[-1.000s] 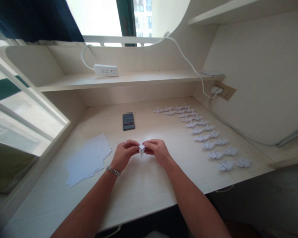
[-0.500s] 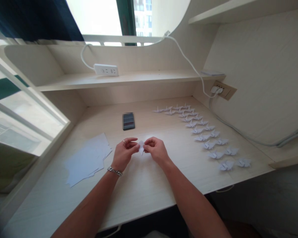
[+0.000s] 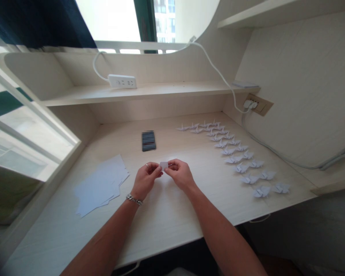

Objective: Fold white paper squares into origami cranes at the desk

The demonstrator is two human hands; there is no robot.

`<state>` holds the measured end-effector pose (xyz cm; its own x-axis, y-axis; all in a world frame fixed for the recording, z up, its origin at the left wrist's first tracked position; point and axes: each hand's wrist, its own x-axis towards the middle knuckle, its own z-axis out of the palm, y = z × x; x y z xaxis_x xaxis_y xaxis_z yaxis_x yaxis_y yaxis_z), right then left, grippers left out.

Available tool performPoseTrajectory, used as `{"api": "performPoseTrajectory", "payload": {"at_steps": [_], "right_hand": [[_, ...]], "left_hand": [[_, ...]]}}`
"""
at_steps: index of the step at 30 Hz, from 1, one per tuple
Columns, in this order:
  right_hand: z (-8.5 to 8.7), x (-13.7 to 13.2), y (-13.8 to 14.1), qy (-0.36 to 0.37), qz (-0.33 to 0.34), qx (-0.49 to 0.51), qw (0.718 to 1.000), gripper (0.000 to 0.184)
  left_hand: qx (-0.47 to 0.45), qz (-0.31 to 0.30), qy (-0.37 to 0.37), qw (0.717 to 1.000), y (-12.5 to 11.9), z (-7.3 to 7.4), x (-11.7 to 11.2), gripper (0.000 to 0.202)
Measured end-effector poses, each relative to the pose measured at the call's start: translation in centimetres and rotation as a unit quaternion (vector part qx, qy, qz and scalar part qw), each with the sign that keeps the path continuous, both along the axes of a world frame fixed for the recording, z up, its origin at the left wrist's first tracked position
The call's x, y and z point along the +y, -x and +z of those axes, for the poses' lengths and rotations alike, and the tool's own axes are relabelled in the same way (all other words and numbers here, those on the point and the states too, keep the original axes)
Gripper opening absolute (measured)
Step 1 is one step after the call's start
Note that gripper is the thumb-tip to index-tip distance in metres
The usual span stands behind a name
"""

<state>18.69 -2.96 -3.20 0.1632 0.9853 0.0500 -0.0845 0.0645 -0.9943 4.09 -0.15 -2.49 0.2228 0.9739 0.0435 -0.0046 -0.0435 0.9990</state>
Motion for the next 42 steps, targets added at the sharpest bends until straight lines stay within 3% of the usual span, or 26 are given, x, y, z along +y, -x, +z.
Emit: {"api": "performPoseTrajectory", "payload": {"at_steps": [5,12,19,26,29,34,37,42], "right_hand": [[0.0,0.0,0.0,-0.037,0.008,-0.067,0.997,0.022],[-0.1,0.0,0.1,-0.034,-0.044,-0.042,0.998,0.022],[0.6,-0.4,0.1,-0.050,0.014,-0.133,0.990,0.016],[1.2,-0.9,0.3,-0.052,0.001,-0.132,0.990,0.016],[1.1,-0.8,0.1,-0.040,0.006,-0.097,0.994,0.017],[0.6,-0.2,0.0,-0.014,-0.039,-0.013,0.999,0.022],[0.3,-0.1,0.0,0.008,-0.037,-0.024,0.999,0.024],[0.2,-0.2,0.1,0.001,0.034,-0.091,0.995,0.019]], "left_hand": [[0.133,-0.022,-0.117,0.984,0.4,0.9,-0.6,0.018],[0.138,-0.020,-0.107,0.984,0.5,0.8,-0.5,0.021],[0.194,0.004,-0.180,0.964,0.9,1.3,-0.5,0.008],[0.211,0.016,-0.198,0.957,1.1,1.7,-0.6,0.005],[0.190,0.001,-0.177,0.966,1.2,1.7,-0.5,0.006],[0.098,-0.035,-0.060,0.993,1.0,1.0,0.1,0.021],[0.077,-0.024,-0.055,0.995,0.9,0.5,0.5,0.021],[0.109,0.012,-0.080,0.991,1.0,0.3,0.6,0.018]]}}
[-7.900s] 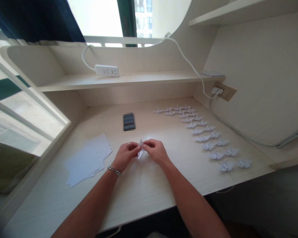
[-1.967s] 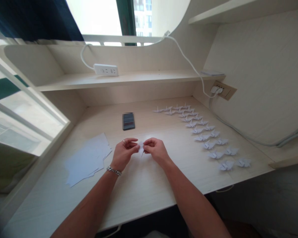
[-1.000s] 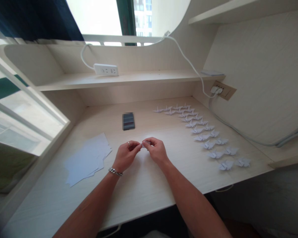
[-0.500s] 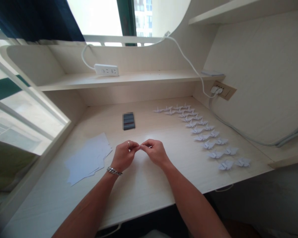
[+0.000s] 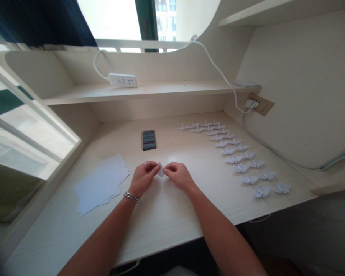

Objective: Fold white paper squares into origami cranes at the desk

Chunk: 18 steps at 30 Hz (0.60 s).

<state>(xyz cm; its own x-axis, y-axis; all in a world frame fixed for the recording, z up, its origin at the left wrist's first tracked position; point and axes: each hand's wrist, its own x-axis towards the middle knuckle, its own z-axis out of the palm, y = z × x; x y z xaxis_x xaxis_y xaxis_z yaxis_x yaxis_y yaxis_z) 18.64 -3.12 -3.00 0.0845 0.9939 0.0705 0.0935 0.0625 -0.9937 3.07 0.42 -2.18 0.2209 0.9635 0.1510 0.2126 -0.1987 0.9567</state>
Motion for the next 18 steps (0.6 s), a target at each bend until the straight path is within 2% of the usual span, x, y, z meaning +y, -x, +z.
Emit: {"api": "performPoseTrajectory", "payload": {"at_steps": [5,11,14,18], "right_hand": [[0.3,0.1,0.1,-0.052,-0.011,-0.022,0.998,0.018],[0.6,0.8,0.2,-0.063,-0.049,-0.043,0.996,0.014],[0.5,1.5,-0.1,-0.041,-0.018,-0.041,0.998,0.016],[0.4,2.6,-1.2,-0.024,0.065,-0.083,0.994,0.015]], "left_hand": [[0.087,-0.031,-0.032,0.995,-0.2,0.2,-0.6,0.015],[0.025,-0.001,0.011,1.000,-0.9,-0.1,-0.6,0.021],[0.028,0.019,0.008,0.999,-1.0,0.0,-0.5,0.020],[0.103,0.033,-0.012,0.994,-1.3,0.3,-0.5,0.017]]}}
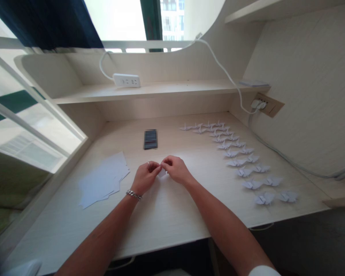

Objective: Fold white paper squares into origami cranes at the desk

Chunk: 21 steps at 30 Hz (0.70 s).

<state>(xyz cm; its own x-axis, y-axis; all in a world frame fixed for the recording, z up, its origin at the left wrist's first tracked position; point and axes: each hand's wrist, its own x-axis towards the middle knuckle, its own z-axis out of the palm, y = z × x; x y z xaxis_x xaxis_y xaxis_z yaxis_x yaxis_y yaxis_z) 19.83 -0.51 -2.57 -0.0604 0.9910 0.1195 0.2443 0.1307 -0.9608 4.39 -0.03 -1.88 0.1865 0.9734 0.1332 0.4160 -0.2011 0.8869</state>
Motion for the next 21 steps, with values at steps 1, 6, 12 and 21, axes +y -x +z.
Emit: {"api": "performPoseTrajectory", "payload": {"at_steps": [1,6,12,21], "right_hand": [[-0.1,0.2,-0.3,0.003,0.013,-0.012,1.000,0.014],[-0.7,1.0,-1.2,-0.004,0.013,-0.001,1.000,0.013],[-1.1,1.1,-1.1,0.052,0.012,0.107,0.993,0.020],[-1.3,1.0,-0.8,0.024,0.034,0.099,0.994,0.018]], "left_hand": [[0.017,0.000,-0.005,1.000,-0.1,0.0,0.0,0.016],[0.020,0.019,-0.001,1.000,-1.2,-0.3,0.2,0.017],[0.000,0.036,0.003,0.999,-1.5,-0.7,0.2,0.018],[0.001,0.052,-0.004,0.999,-1.2,-0.4,-0.3,0.019]]}}
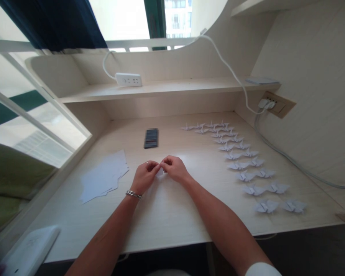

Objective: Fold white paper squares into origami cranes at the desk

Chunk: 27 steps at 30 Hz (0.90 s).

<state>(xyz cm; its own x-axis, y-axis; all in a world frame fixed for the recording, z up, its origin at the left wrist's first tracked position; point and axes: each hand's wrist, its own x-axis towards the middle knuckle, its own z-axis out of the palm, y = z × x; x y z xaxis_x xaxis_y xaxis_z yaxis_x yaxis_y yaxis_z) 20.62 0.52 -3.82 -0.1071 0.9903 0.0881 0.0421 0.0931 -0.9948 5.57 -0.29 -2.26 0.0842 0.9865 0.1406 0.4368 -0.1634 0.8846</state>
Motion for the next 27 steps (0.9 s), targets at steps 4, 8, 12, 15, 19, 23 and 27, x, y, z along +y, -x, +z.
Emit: {"api": "performPoseTrajectory", "payload": {"at_steps": [4,8,12,15,19,23,27], "right_hand": [[0.31,-0.23,0.15,0.006,-0.007,0.016,1.000,0.020],[0.57,-0.49,0.07,0.038,0.007,0.027,0.999,0.021],[0.38,-0.35,-0.14,0.023,-0.004,0.011,1.000,0.018],[0.35,-0.20,-0.31,0.025,-0.012,0.020,0.999,0.018],[0.60,-0.28,-0.45,0.064,0.008,0.032,0.997,0.021],[0.64,-0.44,-0.34,0.056,0.011,0.025,0.998,0.020],[0.65,-0.42,-0.08,0.036,-0.007,0.006,0.999,0.018]], "left_hand": [[-0.047,0.002,0.014,0.999,0.07,-0.38,-0.07,0.022],[-0.018,0.003,-0.005,1.000,-0.02,-0.27,-0.22,0.019],[-0.004,-0.004,-0.011,1.000,-0.26,-0.25,-0.32,0.018],[-0.028,-0.014,-0.007,1.000,-0.36,-0.41,-0.32,0.021],[-0.020,-0.027,-0.005,0.999,-0.29,-0.53,-0.28,0.021],[0.011,-0.024,-0.010,1.000,-0.23,-0.55,-0.30,0.020],[0.002,-0.013,-0.017,1.000,-0.20,-0.47,-0.33,0.018]]}}
